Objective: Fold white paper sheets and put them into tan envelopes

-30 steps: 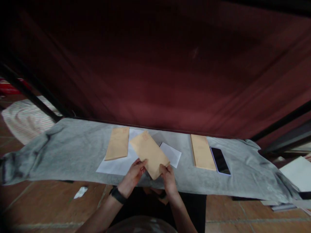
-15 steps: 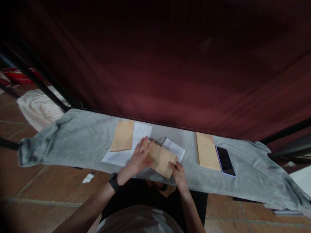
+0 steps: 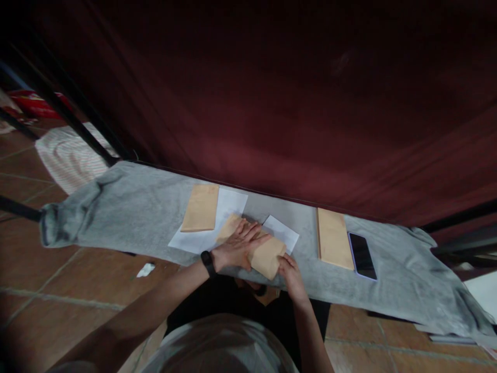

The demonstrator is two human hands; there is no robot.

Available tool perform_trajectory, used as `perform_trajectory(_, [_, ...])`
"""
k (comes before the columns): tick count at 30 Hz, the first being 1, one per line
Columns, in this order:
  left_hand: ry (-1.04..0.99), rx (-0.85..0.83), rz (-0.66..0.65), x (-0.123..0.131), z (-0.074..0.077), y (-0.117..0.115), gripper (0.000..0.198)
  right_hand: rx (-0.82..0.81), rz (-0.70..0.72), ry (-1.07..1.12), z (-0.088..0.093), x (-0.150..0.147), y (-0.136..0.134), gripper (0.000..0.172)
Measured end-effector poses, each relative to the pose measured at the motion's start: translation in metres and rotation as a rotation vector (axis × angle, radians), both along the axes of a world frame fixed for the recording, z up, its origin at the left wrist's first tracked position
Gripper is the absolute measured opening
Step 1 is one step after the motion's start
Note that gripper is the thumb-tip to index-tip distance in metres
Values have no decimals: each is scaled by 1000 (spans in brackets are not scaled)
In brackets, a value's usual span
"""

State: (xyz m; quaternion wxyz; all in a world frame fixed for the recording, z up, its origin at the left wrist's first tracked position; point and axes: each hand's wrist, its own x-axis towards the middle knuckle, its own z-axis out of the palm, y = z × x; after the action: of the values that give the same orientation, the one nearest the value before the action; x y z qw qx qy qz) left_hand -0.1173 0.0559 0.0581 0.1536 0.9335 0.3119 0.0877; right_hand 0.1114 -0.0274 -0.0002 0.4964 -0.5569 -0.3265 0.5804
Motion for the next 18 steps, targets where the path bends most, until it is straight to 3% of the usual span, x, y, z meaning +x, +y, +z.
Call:
perform_trajectory(10, [-44,60,-10,3,12,-7,110,-9,134,59,12,1,-6,40])
perform_trajectory(18, [-45,-29,-12,4,14,0,112,106,82,2,32,-5,6,42])
